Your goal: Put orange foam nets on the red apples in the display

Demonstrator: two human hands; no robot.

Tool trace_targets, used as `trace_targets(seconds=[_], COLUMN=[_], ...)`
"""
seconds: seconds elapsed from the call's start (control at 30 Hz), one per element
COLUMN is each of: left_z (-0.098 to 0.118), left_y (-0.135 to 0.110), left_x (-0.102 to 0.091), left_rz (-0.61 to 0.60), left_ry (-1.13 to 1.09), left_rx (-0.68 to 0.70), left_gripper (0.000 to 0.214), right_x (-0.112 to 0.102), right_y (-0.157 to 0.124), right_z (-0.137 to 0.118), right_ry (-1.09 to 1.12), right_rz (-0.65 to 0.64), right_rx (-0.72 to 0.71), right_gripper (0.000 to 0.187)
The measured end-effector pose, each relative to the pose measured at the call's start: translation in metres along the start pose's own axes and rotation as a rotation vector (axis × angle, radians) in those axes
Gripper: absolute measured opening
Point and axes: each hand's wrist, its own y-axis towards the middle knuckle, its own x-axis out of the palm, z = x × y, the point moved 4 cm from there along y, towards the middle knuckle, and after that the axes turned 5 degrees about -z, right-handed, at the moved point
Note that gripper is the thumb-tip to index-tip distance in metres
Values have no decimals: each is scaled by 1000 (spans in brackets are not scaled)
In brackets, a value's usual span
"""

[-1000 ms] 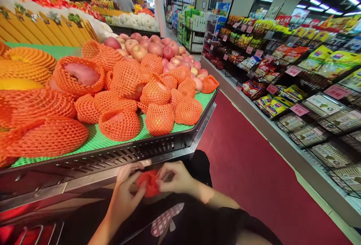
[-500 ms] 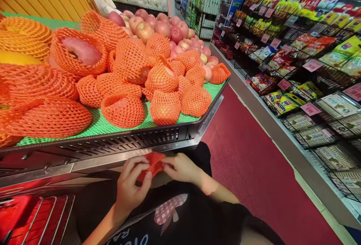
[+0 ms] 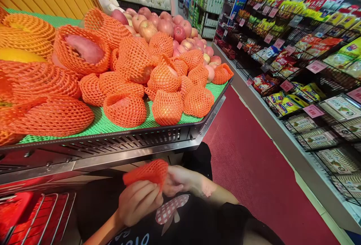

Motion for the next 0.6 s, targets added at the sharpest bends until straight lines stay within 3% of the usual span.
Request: trace_targets(seconds=[0.07,0.13,0.27,0.3,0.37,0.47,0.6], left_z=[1,1,-1,-2,-5,-10,-16], left_y=[-5,-10,-13,-11,-7,-2,0], left_x=[0,0,4,6,10,16,18], left_rz=[24,64,62,40,-16,-74,-104], left_ry=[-23,-35,-26,-16,10,-4,9], left_rx=[12,11,-13,-29,-94,-238,-368], left_gripper=[8,10,10,10,10,9,11], right_x=[-2,-3,9,14,28,46,46], right_y=[0,-3,-10,-11,-11,-8,-7], right_z=[-7,-16,-32,-35,-40,-42,-37], right_ry=[116,186,257,237,159,15,-46], right_rz=[17,129,401,444,444,346,386], right_rx=[-157,-328,-630,-664,-653,-574,-575], right_gripper=[65,55,16,13,22,42,48])
